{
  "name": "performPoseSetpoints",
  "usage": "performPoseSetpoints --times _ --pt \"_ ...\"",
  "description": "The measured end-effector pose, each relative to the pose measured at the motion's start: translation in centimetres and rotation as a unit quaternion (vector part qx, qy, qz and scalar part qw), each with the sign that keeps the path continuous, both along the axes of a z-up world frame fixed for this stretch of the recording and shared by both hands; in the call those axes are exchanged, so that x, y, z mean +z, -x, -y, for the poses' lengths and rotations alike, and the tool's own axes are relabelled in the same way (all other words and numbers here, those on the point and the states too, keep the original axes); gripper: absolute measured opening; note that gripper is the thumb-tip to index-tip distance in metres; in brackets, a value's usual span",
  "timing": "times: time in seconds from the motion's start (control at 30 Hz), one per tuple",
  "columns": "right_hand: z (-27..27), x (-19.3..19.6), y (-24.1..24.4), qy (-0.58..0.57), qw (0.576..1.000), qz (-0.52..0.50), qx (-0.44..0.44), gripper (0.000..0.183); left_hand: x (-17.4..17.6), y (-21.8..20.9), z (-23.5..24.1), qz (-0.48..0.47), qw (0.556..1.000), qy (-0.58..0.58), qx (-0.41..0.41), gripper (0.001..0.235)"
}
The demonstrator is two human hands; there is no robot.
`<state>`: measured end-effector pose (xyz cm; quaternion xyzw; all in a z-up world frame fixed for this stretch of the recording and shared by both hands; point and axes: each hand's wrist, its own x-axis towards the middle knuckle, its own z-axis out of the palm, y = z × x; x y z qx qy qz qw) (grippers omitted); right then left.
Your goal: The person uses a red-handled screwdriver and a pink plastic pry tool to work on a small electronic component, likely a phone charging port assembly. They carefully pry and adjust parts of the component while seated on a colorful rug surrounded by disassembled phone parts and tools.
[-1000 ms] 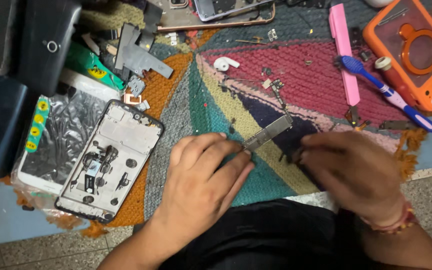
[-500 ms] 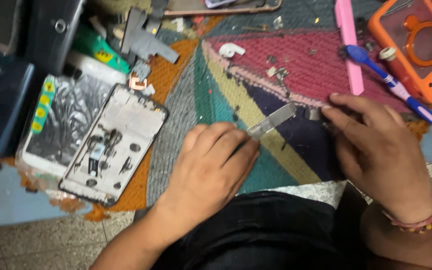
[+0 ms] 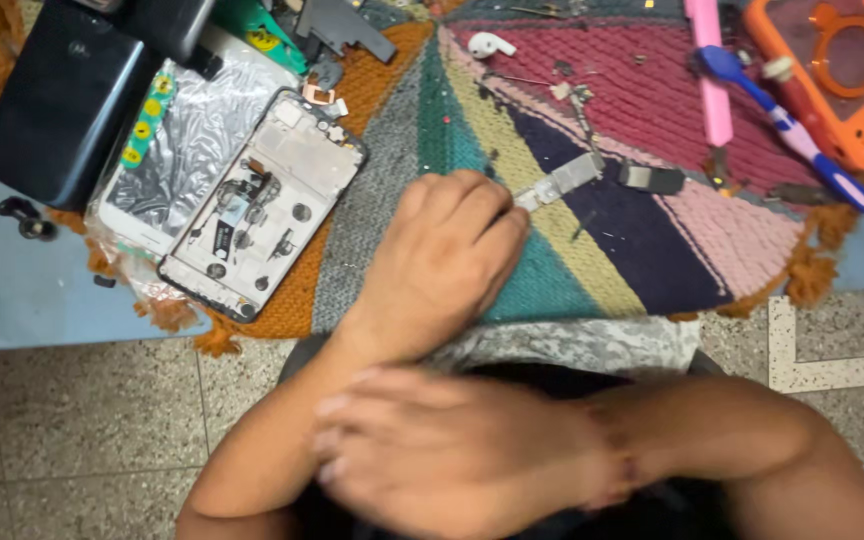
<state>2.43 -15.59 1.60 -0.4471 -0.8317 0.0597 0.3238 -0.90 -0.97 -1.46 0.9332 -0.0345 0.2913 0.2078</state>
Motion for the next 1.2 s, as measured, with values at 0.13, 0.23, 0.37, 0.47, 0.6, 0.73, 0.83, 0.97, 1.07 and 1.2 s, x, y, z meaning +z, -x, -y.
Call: performPoseSetpoints --times 0.13,0.23,0.37,0.47,0.6,0.73,0.83,0.97,1.07,1.2 --pt "-4.8 -1.9 7.7 -0.026 0.999 -0.011 -0.039 0.041 -0.1 0.0 0.4 0.003 1.0 0.002 0.011 0.016" --pt "-7.4 -4.4 11.3 -0.037 0.997 -0.032 -0.056 0.042 0.0 0.0 0.4 -0.001 1.0 0.005 0.014 0.017" --pt "-9.4 -7.3 13.2 0.0 0.999 -0.037 -0.004 0.043 0.1 0.1 0.4 -0.001 1.0 0.01 0.02 0.018" --pt "-8.5 -7.9 12.7 0.032 0.998 -0.035 0.036 0.044 -0.2 -0.1 0.3 -0.014 1.0 0.012 0.023 0.018" --pt "-4.5 -6.1 9.2 0.012 0.999 0.047 -0.003 0.043 -0.3 -0.2 0.4 -0.011 0.999 0.016 0.027 0.019" --pt "-2.0 -2.4 4.3 0.019 0.994 0.104 0.003 0.03 -0.1 -0.1 0.3 -0.021 0.999 0.024 0.024 0.019" --pt "-0.7 0.1 -0.1 0.13 0.985 0.054 0.099 0.017 0.1 0.1 0.1 -0.03 0.998 0.045 0.021 0.019" --pt "0.6 2.0 -6.6 0.115 0.993 0.013 -0.006 0.018 0.4 0.2 -0.3 -0.043 0.996 0.07 0.016 0.019" --pt "-0.1 2.4 -12.1 0.043 0.974 0.139 -0.176 0.016 0.6 0.1 -0.3 -0.046 0.996 0.073 0.012 0.021" --pt "-1.7 2.7 -17.4 0.106 0.943 0.024 -0.314 0.017 0.8 0.1 -0.3 -0.052 0.994 0.09 0.015 0.018"
